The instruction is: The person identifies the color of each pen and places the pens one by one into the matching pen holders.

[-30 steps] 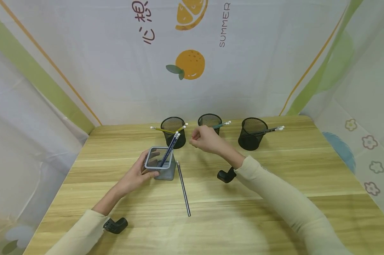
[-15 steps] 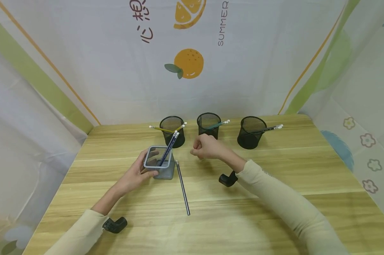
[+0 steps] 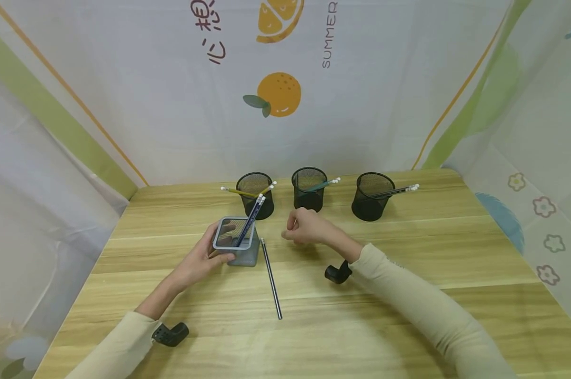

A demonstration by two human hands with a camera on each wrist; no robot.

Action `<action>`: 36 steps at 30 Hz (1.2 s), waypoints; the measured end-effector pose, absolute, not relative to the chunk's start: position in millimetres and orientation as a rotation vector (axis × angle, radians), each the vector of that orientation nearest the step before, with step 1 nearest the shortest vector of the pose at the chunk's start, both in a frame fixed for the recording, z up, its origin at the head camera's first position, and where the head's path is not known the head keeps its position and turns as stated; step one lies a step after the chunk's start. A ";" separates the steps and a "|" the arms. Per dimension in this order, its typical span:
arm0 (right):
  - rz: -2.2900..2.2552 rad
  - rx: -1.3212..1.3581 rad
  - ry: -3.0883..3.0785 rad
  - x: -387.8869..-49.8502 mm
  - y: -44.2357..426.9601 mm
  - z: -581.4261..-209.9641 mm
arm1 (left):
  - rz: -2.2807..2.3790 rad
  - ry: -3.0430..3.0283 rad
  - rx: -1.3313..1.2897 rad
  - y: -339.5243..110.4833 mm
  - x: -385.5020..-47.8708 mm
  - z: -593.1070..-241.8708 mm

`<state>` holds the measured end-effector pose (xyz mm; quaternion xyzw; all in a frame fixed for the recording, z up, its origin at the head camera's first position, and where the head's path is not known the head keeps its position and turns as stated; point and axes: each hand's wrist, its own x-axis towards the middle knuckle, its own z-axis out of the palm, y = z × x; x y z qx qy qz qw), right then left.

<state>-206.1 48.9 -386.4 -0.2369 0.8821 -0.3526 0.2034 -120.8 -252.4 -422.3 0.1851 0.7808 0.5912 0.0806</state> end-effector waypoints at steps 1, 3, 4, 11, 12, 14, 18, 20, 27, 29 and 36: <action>-0.982 -0.661 2.458 -205.3 48.4 -387.3 | 1.767 2.335 0.553 -252.5 -120.6 -422.4; -0.982 -0.670 2.454 -203.4 47.4 -388.8 | 1.769 2.334 0.552 -252.8 -120.3 -422.7; -0.983 -0.671 2.450 -202.5 47.0 -389.6 | 1.770 2.334 0.553 -253.0 -120.3 -423.0; -1.021 -0.709 2.401 -196.1 44.2 -397.3 | 1.764 2.345 0.555 -254.2 -119.8 -425.1; -1.027 -0.720 2.394 -194.8 43.7 -398.1 | 1.759 2.352 0.554 -254.5 -119.4 -425.3; -1.040 -0.743 2.387 -192.1 42.5 -399.5 | 1.758 2.352 0.553 -254.8 -119.0 -425.6; -1.032 -0.731 2.384 -185.7 39.4 -399.7 | 1.765 2.346 0.541 -254.8 -118.9 -425.6; -1.021 -0.721 2.387 -182.1 37.9 -399.4 | 1.768 2.344 0.539 -254.6 -119.1 -425.7; -0.994 -0.745 2.415 -170.4 34.0 -400.3 | 1.772 2.340 0.546 -254.0 -120.2 -426.0; -1.004 -0.743 2.410 -167.4 32.9 -399.8 | 1.773 2.339 0.545 -253.8 -120.7 -426.0; -0.963 -0.756 2.392 -159.1 26.8 -398.8 | 1.770 2.335 0.542 -252.9 -122.1 -425.8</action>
